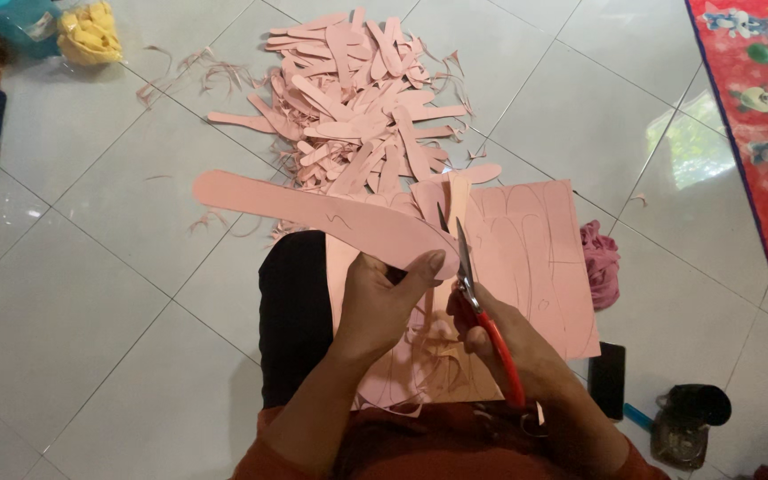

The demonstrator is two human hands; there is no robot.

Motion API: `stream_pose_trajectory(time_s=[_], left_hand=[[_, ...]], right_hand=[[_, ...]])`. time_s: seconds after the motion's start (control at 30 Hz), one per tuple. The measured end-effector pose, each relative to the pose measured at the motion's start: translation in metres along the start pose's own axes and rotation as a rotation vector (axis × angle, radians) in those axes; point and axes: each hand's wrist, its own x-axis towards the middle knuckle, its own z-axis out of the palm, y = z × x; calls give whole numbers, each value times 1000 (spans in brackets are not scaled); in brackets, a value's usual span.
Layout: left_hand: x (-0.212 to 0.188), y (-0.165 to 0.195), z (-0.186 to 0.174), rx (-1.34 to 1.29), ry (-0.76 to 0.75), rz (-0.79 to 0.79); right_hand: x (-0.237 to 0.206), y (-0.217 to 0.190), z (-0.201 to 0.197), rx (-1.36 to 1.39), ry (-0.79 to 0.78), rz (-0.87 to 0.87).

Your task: The person sits on the floor and uses red-handled scissors to cut elongated shapes from a sheet of pink material. The person repeatedly cuts along drawn outlines, rotating the sheet as needed, and accumulates cut pieces on the floor.

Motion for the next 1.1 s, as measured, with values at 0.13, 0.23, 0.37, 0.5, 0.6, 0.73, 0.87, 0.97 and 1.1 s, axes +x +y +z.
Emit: stream_pose_trajectory(time_s=[0.13,0.23,0.37,0.5,0.6,0.73,0.87,0.97,1.1], left_hand=[[3,0,-3,-34,-17,20],[5,-1,-7,-16,-37,-7],[7,-2,-15,62,-89,-25],[9,-6,-19,13,-96,-40],[11,-9,-23,36,-111,-29],[14,-13,-28,13,-137,2],[16,-15,-26,17,-80,-6],[16,-20,-10,-246,28,178],[12,-21,1,-174,32,226]], right_hand=[[1,1,2,73,11,68],[1,0,0,41,8,149],[1,-2,-3,28,-17,195],[0,-5,-4,-23,-2,254],[0,-5,-6,1,-31,214],[-1,-2,-6,23,-29,206],[0,-1,-4,31,-6,290],[1,-3,-3,51,6,278],[2,-5,-1,84,-13,85]])
